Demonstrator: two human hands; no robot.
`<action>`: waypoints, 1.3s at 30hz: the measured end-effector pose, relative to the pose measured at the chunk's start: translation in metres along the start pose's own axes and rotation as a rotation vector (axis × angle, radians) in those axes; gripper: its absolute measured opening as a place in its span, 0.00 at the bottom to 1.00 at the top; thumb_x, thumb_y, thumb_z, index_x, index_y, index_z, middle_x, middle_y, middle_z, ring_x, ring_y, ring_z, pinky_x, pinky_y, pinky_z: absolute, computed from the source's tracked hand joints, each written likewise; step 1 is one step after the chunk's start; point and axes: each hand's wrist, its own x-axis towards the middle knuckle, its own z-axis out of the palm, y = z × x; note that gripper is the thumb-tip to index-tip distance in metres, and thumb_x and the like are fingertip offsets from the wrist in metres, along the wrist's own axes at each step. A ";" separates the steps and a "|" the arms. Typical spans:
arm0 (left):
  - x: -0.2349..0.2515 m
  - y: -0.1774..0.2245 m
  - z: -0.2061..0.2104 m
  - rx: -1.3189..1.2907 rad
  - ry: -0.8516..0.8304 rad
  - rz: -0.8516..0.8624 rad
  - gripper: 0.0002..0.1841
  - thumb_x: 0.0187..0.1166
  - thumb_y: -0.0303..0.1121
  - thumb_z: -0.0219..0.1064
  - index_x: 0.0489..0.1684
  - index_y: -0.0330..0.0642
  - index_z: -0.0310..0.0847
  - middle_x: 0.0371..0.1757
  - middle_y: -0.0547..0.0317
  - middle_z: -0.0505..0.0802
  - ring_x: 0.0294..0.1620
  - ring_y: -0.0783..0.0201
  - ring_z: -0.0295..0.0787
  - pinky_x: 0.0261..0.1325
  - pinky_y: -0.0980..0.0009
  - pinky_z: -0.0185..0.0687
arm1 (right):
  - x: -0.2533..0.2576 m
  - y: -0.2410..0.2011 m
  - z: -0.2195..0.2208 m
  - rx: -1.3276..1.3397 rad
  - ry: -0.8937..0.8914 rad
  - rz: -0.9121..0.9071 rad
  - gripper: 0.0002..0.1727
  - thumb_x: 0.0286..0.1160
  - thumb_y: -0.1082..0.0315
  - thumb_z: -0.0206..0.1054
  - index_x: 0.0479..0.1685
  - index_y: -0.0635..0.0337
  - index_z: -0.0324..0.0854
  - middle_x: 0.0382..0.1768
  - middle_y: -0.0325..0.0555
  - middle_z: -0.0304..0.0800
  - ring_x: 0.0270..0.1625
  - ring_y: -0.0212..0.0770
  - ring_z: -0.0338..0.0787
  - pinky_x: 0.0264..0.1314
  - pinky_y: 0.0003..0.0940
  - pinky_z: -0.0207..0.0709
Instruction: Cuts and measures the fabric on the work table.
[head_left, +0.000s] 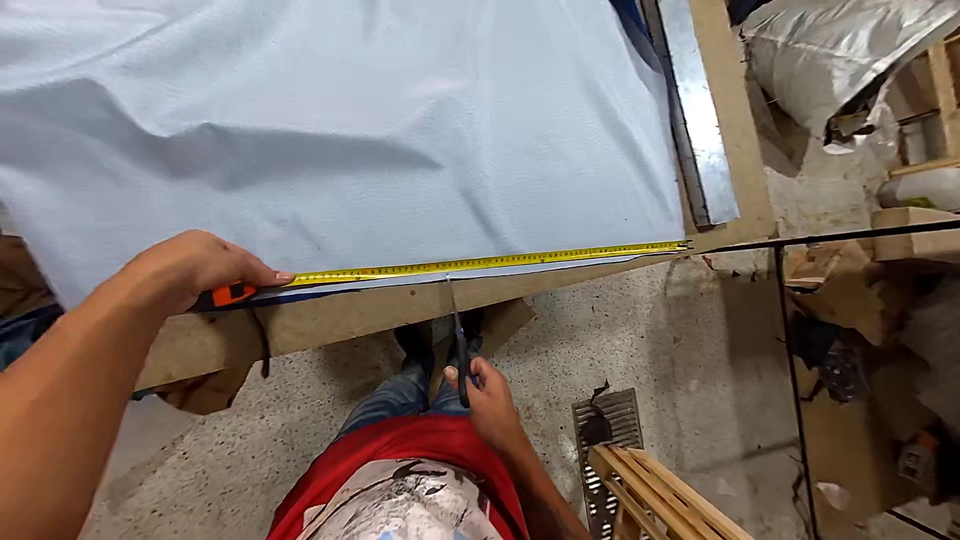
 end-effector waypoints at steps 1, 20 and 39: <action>-0.005 0.005 0.002 0.005 0.015 0.000 0.16 0.69 0.42 0.83 0.39 0.38 0.94 0.40 0.40 0.95 0.46 0.44 0.92 0.51 0.39 0.83 | -0.001 0.002 -0.002 -0.004 0.003 -0.001 0.23 0.77 0.44 0.68 0.38 0.58 0.82 0.31 0.43 0.84 0.34 0.39 0.84 0.41 0.42 0.80; -0.001 -0.001 -0.005 0.027 -0.020 -0.004 0.21 0.58 0.50 0.88 0.39 0.44 0.96 0.41 0.46 0.96 0.48 0.48 0.93 0.55 0.42 0.85 | 0.005 0.013 0.009 0.217 -0.044 -0.057 0.27 0.77 0.39 0.69 0.32 0.57 0.79 0.19 0.42 0.73 0.20 0.40 0.73 0.25 0.38 0.69; -0.008 0.006 -0.036 -0.082 -0.157 0.012 0.21 0.69 0.54 0.79 0.45 0.46 0.94 0.38 0.49 0.95 0.36 0.55 0.91 0.37 0.56 0.86 | 0.012 0.004 0.014 0.227 -0.046 -0.022 0.28 0.75 0.37 0.69 0.36 0.57 0.79 0.20 0.42 0.74 0.22 0.40 0.75 0.26 0.37 0.72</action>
